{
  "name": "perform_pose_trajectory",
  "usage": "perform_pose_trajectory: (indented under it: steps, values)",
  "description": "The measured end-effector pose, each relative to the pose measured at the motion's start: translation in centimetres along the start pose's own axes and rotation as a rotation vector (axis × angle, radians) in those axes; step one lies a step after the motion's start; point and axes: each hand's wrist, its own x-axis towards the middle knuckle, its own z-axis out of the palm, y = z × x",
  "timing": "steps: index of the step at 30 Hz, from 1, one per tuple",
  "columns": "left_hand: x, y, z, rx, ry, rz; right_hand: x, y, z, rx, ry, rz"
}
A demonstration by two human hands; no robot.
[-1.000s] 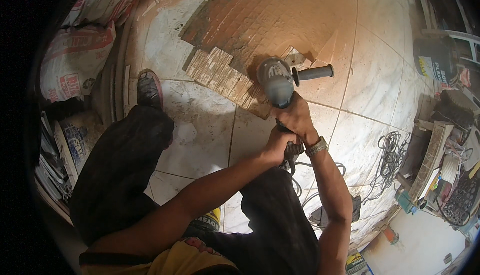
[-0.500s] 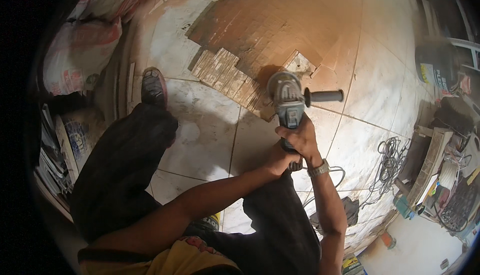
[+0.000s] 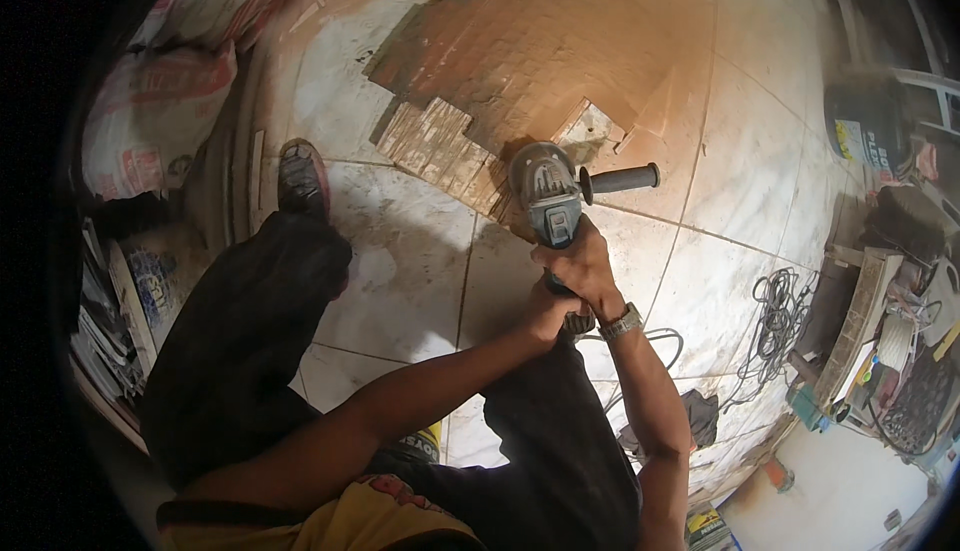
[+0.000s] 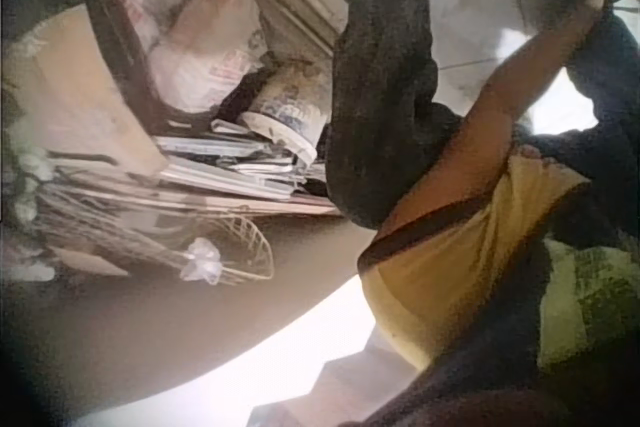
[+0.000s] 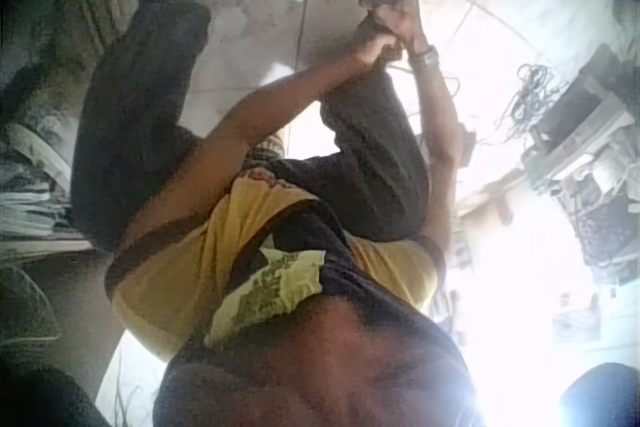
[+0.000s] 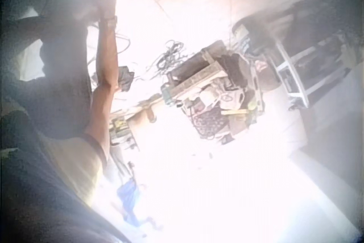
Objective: The person picks up an angle grinder and cuts into a tile with it.
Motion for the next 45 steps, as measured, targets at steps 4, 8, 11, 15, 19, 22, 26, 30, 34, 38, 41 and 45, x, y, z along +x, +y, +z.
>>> perform_pose_trajectory:
  steps: [4, 8, 11, 15, 19, 22, 26, 30, 34, 38, 41, 45]
  values:
    - [0.5, -0.3, -0.8, 0.054, -0.097, 0.031, 0.2, -1.0, 0.3, 0.014, -0.016, 0.016]
    - [0.1, 0.7, 0.0, -0.069, -0.056, 0.010, 0.5, -0.3, -0.1, -0.029, 0.001, -0.030]
    - [0.4, 1.0, -0.1, -0.134, -0.045, -0.032, 0.5, -1.1, 0.0, 0.010, -0.016, -0.011]
    - [0.3, 1.1, -0.2, -0.153, -0.021, -0.046, 0.6, -0.5, 0.3, 0.042, -0.020, -0.035]
    - [0.3, 0.8, 0.0, -0.065, -0.045, -0.042, 0.6, -0.1, 0.1, 0.056, -0.020, -0.059]
    - [0.5, 0.2, -0.3, -0.121, -0.037, -0.045, 0.7, -0.4, 0.4, 0.023, -0.014, -0.043]
    - [0.6, 0.3, 0.2, -0.153, -0.003, -0.040, 1.0, -0.4, -0.1, -0.038, -0.025, -0.012]
    - [1.2, 1.2, 0.0, -0.116, 0.004, -0.039, 1.4, -1.4, -0.2, -0.040, -0.025, -0.013]
    - [1.5, 2.2, 0.4, -0.105, 0.020, -0.063, 2.0, -1.0, -0.8, -0.020, 0.000, -0.020]
    - [1.6, 2.0, 0.4, -0.106, -0.016, -0.042, 1.9, -0.4, -0.6, 0.012, 0.027, -0.028]
    - [1.1, 0.8, -0.5, -0.088, -0.011, -0.044, 1.2, -1.8, 0.4, -0.010, -0.035, -0.018]
    - [0.3, 1.0, -0.1, -0.071, -0.037, -0.049, 0.6, -1.8, 0.2, -0.011, -0.032, 0.014]
